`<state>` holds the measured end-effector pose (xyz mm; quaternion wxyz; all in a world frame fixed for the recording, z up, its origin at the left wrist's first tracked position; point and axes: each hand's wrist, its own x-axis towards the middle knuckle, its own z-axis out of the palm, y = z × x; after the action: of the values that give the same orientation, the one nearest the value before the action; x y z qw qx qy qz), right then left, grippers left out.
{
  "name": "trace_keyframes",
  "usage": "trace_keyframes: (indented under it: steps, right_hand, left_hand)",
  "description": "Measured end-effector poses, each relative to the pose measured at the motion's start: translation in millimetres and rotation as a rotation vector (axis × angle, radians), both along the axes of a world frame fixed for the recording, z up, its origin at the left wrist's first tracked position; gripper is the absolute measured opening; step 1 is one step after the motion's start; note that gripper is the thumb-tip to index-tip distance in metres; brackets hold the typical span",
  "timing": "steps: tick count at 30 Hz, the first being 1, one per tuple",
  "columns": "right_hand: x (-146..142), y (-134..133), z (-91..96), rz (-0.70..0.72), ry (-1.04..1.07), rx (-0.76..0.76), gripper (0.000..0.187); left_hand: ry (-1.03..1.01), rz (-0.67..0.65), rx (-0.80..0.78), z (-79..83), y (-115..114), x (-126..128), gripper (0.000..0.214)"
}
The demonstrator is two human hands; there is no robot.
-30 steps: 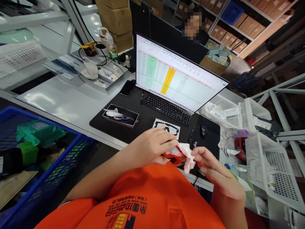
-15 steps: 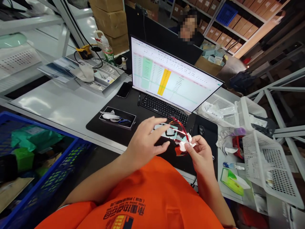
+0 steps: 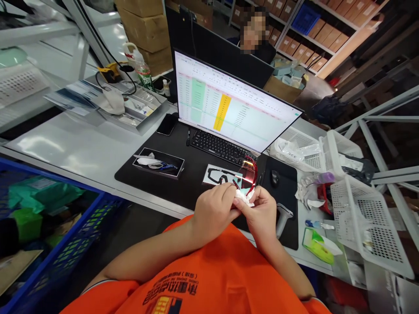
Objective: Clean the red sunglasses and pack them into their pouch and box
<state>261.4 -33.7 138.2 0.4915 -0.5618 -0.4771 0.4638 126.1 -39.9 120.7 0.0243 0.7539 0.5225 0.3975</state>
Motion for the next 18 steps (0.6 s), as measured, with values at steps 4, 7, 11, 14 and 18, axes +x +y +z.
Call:
trace_keyframes:
  steps: [4, 7, 11, 14, 18]
  right_hand:
    - [11.0, 5.3, -1.2, 0.069, 0.136, -0.084, 0.052]
    - [23.9, 23.6, 9.3, 0.085, 0.306, -0.12, 0.06]
    - [30.1, 46.0, 23.0, 0.081, 0.373, -0.143, 0.067]
    - [23.0, 41.9, 19.6, 0.058, 0.366, -0.134, 0.063]
    - [11.3, 13.8, 6.8, 0.025, 0.275, -0.1, 0.058]
  left_hand:
    - [-0.071, -0.064, -0.007, -4.3, -1.7, -4.9, 0.004]
    - [-0.057, -0.195, 0.077, -5.6, -2.8, -9.2, 0.009]
    - [-0.029, -0.256, 0.135, -1.9, -1.3, -11.5, 0.015]
    - [-0.061, -0.222, 0.104, 1.9, -0.2, -10.5, 0.012]
    - [-0.082, -0.175, 0.058, 1.8, -1.4, -10.1, 0.007]
